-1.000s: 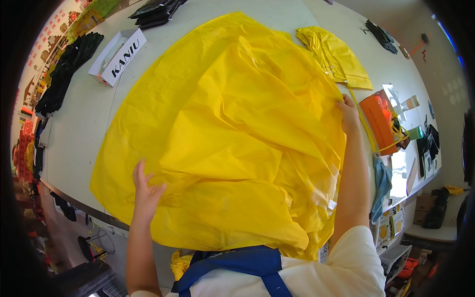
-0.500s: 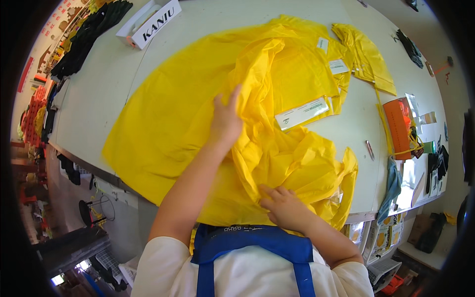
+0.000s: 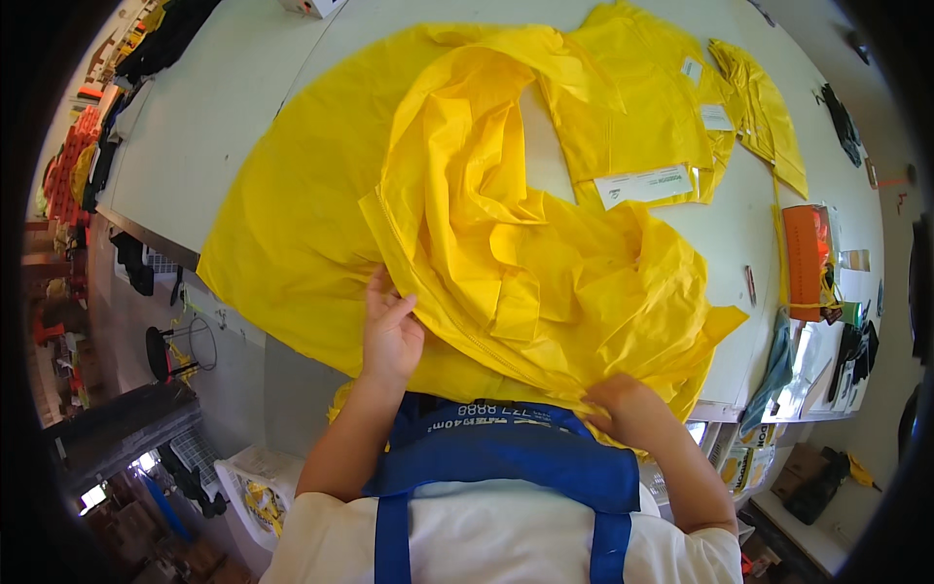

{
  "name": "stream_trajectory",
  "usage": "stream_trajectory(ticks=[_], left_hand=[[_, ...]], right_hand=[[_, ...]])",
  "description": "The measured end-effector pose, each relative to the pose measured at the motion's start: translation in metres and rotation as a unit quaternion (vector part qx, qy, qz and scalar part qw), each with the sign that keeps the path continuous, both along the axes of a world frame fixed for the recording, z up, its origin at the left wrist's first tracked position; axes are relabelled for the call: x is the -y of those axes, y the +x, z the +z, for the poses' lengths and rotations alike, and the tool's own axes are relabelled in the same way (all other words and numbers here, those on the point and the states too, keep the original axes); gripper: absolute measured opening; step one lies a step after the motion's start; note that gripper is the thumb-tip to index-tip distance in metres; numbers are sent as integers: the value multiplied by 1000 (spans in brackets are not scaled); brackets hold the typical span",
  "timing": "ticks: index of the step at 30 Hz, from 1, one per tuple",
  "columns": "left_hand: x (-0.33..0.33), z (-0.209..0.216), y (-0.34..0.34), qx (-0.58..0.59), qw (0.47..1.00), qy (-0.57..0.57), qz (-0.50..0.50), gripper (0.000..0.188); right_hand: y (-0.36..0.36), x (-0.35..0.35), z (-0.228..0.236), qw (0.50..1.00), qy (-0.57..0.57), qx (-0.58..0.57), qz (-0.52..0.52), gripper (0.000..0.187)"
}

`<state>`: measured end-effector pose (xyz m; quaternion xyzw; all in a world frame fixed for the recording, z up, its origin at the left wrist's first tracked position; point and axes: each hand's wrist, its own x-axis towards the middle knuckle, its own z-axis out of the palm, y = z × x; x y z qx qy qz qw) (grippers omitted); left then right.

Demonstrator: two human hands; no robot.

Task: The person folds a yellow raincoat on a white table, smoothing and aligning the fabric, then folding it into a compact bundle. The person uses a small cutting tool to trim a loose thread from the garment. The folded raincoat is placed into a white plastic basket.

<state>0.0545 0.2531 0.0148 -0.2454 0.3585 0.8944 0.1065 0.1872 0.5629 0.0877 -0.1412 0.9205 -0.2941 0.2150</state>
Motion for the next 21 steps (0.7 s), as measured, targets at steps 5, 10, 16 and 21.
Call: stream_trajectory(ticks=[5, 10, 16, 21], left_hand=[[2, 0, 3, -4, 993, 15, -118, 46], [27, 3, 4, -73, 996, 39, -40, 43], [53, -25, 44, 12, 1000, 12, 1, 42], [36, 8, 47, 53, 983, 149, -97, 46]], right_hand=[[-112, 77, -17, 953, -83, -54, -287, 38], [-147, 61, -79, 899, -261, 56, -346, 23], [-74, 72, -29, 591, -615, 61, -519, 19], [-71, 74, -27, 614, -603, 15, -509, 22]])
